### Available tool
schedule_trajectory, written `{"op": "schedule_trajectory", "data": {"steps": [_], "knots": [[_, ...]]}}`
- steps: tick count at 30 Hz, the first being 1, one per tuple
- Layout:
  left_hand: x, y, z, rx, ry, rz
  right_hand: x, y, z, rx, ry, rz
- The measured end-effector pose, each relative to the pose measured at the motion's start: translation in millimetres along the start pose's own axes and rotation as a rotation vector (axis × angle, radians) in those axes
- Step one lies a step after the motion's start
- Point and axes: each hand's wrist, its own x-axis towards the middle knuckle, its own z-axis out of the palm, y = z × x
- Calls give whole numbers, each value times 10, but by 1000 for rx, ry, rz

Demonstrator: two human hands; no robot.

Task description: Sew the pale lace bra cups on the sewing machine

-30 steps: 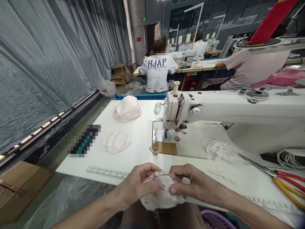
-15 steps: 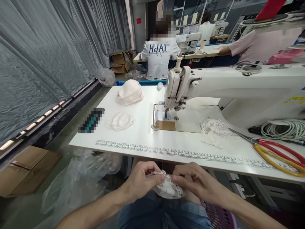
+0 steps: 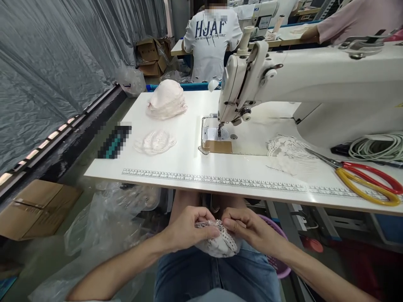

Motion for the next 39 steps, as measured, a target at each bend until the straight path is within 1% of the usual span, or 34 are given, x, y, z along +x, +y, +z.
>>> {"op": "schedule_trajectory", "data": {"steps": [3, 9, 14, 17, 23, 27, 31, 36, 39], "knots": [[23, -28, -9, -52, -31, -11, -9, 38, -14, -63, 7, 11], [63, -9, -34, -1, 5, 25, -19, 73, -30, -167, 58, 6], [90, -21, -50, 5, 14, 34, -34, 117, -18, -205, 85, 51], [112, -66, -50, 2, 27, 31, -36, 111, -14, -210, 87, 69], [132, -92, -63, -6, 0, 26, -13, 39, -36, -200, 91, 27], [143, -89, -71, 0, -3, 22, -19, 65, -45, -167, 76, 66], [170, -116, -53, 7, 1, 18, -13, 96, -34, -203, 74, 101], [189, -99, -18, 5, 0, 35, 13, 69, 4, -286, 124, 41], [188, -78, -2, 34, 20, 21, 12, 59, 8, -372, 106, 19]]}}
